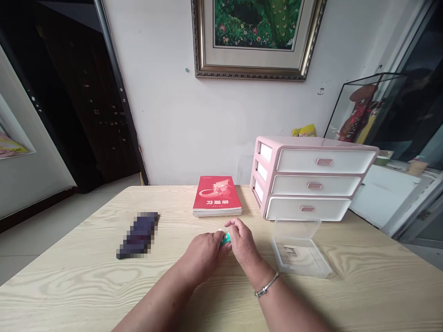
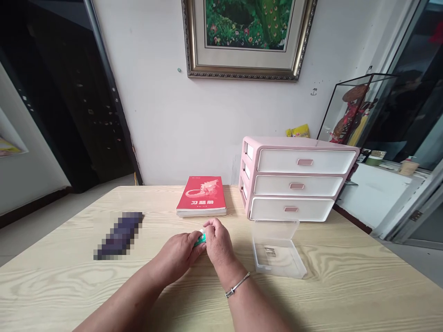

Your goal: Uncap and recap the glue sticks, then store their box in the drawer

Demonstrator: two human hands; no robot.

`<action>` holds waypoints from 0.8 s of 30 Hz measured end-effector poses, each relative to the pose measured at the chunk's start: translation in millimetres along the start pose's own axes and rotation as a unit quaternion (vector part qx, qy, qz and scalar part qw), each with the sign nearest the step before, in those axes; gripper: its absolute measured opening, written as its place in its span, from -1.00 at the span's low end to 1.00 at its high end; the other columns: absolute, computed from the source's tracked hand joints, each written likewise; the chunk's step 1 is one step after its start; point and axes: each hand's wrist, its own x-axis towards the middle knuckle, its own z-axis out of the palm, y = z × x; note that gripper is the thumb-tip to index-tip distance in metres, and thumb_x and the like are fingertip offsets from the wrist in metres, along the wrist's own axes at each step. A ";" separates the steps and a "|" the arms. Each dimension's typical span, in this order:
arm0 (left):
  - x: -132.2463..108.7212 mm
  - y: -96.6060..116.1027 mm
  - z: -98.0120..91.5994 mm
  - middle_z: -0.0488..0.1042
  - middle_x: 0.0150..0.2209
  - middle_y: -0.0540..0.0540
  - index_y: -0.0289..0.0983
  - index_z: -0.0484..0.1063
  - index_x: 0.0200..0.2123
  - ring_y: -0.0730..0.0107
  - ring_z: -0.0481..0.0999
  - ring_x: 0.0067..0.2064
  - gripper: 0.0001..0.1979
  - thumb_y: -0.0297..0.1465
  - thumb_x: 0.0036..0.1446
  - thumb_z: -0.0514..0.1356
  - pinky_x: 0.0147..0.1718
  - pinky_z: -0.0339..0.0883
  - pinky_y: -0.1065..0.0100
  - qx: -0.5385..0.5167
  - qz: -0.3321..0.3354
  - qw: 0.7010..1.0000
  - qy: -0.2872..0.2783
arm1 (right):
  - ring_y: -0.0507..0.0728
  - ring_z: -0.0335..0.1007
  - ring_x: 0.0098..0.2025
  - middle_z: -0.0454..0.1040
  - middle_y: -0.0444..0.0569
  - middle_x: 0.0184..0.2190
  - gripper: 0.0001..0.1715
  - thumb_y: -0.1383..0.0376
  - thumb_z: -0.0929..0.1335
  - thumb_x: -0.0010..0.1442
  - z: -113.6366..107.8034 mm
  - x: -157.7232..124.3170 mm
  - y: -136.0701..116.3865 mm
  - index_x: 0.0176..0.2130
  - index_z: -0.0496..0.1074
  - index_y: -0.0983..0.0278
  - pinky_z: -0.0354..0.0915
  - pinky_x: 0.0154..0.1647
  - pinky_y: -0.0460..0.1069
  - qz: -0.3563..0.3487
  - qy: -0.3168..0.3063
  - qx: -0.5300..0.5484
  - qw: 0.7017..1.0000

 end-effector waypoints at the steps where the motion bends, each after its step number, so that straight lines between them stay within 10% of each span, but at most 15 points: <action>1: -0.9 -0.1 -3.0 0.43 -0.46 -0.03 -0.22 0.32 -0.30 0.31 0.38 -0.44 -0.64 -0.10 0.35 -0.07 -0.45 0.09 0.37 -0.036 -0.007 0.999 -0.012 | 0.07 0.25 -0.49 0.35 -0.18 -0.57 -0.75 0.28 0.17 0.16 -0.7 -1.2 -2.0 -0.33 0.40 0.23 0.16 -0.46 -0.08 0.001 -0.006 0.011 1.000; 8: -5.7 -8.0 -17.9 0.21 -0.54 0.08 -0.26 0.24 -0.47 0.51 0.13 -0.50 -0.52 -0.01 0.29 -0.06 -0.50 0.02 0.43 -0.342 -0.024 0.932 -0.119 | 0.03 0.20 -0.58 0.25 -0.22 -0.64 -0.77 0.31 0.15 0.10 -2.2 -10.5 -14.2 -0.42 0.35 0.23 0.15 -0.57 -0.11 -0.035 -0.034 0.061 0.997; 15: -8.2 -7.8 -16.0 0.08 -0.64 0.16 -0.24 0.25 -0.41 0.58 -0.08 -0.62 -0.58 0.01 0.18 0.11 -0.68 -0.21 0.47 -0.553 -0.118 0.804 -0.184 | 0.02 0.21 -0.67 0.23 -0.25 -0.65 -0.81 0.32 0.14 0.10 -0.3 -14.2 -19.2 -0.44 0.29 0.21 0.12 -0.67 -0.12 -0.020 -0.075 0.113 0.991; 19: -11.9 -12.5 -24.5 0.02 -0.70 0.19 -0.27 0.33 -0.33 0.60 -0.20 -0.66 -0.54 0.05 0.21 0.05 -0.71 -0.31 0.47 -0.612 -0.138 0.743 -0.231 | 0.01 0.12 -0.62 0.18 -0.24 -0.66 -0.81 0.31 0.15 0.11 -19.1 -4.1 -17.9 -0.47 0.27 0.22 0.06 -0.62 -0.11 -0.073 0.030 0.079 0.994; 21: -11.0 -17.1 -27.0 0.01 -0.71 0.19 -0.26 0.34 -0.30 0.58 -0.19 -0.67 -0.52 0.06 0.23 0.00 -0.70 -0.24 0.47 -0.617 -0.126 0.751 -0.200 | 0.02 0.09 -0.60 0.13 -0.24 -0.66 -0.80 0.29 0.15 0.14 -27.4 1.7 -14.6 -0.46 0.27 0.21 0.04 -0.58 -0.10 -0.085 0.116 0.046 0.988; 24: -3.1 -26.0 -20.3 0.16 -0.65 0.12 -0.26 0.37 -0.26 0.52 0.08 -0.62 -0.54 0.02 0.26 -0.03 -0.59 0.04 0.45 -0.504 -0.108 0.855 -0.054 | 0.07 0.18 -0.55 0.26 -0.19 -0.62 -0.75 0.25 0.12 0.25 -26.5 6.5 -6.7 -0.31 0.32 0.22 0.09 -0.51 -0.07 -0.088 0.133 -0.051 0.986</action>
